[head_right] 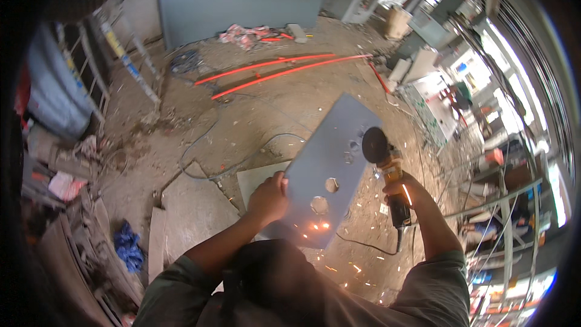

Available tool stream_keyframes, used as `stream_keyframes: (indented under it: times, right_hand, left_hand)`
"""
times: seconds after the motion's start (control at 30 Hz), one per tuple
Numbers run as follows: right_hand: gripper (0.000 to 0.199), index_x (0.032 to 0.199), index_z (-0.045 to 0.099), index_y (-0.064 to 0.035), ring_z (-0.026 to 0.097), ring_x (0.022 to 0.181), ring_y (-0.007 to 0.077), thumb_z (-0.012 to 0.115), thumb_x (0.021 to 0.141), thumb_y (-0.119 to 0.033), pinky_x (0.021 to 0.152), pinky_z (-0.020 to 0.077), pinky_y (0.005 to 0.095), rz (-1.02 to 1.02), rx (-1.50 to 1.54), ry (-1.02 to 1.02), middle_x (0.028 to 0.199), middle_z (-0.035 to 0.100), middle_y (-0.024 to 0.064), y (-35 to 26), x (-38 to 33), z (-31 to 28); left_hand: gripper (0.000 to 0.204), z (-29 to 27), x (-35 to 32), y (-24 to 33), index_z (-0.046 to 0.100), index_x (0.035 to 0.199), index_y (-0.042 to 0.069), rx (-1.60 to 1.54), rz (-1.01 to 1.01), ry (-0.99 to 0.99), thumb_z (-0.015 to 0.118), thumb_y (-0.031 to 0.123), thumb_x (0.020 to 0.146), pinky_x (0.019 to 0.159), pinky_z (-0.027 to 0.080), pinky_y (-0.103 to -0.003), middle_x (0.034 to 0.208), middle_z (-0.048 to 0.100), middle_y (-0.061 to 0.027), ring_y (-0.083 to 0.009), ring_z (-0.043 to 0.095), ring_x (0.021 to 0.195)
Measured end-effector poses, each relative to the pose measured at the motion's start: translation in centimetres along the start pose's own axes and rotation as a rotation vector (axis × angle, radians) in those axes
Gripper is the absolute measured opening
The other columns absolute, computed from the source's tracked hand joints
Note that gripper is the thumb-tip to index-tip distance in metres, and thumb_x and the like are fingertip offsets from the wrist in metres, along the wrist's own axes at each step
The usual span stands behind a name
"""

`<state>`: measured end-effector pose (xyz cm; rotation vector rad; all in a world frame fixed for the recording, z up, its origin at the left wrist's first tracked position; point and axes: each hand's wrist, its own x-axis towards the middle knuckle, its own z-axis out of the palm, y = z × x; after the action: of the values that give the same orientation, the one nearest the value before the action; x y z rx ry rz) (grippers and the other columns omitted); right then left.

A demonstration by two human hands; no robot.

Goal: The person uses an angle grinder to cut circular holes into a gray metal panel. They hold the panel with one hand and operate the grinder with the other, creating sparks as the blade cuts through the metal. The person repositions the panel and continues cutting additional holes.

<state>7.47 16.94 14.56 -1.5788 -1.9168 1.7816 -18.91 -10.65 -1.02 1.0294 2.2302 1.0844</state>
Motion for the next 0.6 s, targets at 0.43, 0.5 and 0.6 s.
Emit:
stream_keyframes:
  times: [0.43,0.5,0.6]
  right_hand:
    - [0.067,0.136,0.051,-0.0098,0.068,0.078,0.0280,0.070,0.072,-0.009,0.072,0.0623,0.0458,-0.483,1.239,-0.068,0.095,0.064,0.0122,17.8,-2.7,-0.6]
    - [0.066,0.137,0.050,-0.0100,0.069,0.080,0.0279,0.071,0.075,-0.010,0.076,0.0621,0.0460,-0.499,1.245,-0.147,0.097,0.064,0.0120,20.0,-1.2,-1.4]
    - [0.062,0.135,0.051,-0.0096,0.070,0.081,0.0278,0.072,0.077,-0.012,0.076,0.0612,0.0453,-0.458,1.249,-0.221,0.098,0.065,0.0118,22.9,0.6,-2.5]
  left_hand:
    - [0.050,0.0,0.2,1.3,0.059,0.137,0.007,0.216,-0.186,0.004,0.034,0.043,0.113,0.099,0.049,-0.058,0.128,0.069,-0.0255,-0.0491,0.064,0.118]
    - [0.050,0.1,0.0,2.4,0.062,0.137,0.010,0.242,-0.194,0.031,0.035,0.045,0.113,0.098,0.051,-0.056,0.124,0.071,-0.0248,-0.0476,0.066,0.116]
    - [0.048,-0.2,-0.8,3.2,0.065,0.134,0.012,0.281,-0.207,0.108,0.037,0.045,0.113,0.096,0.052,-0.054,0.120,0.073,-0.0235,-0.0465,0.068,0.113]
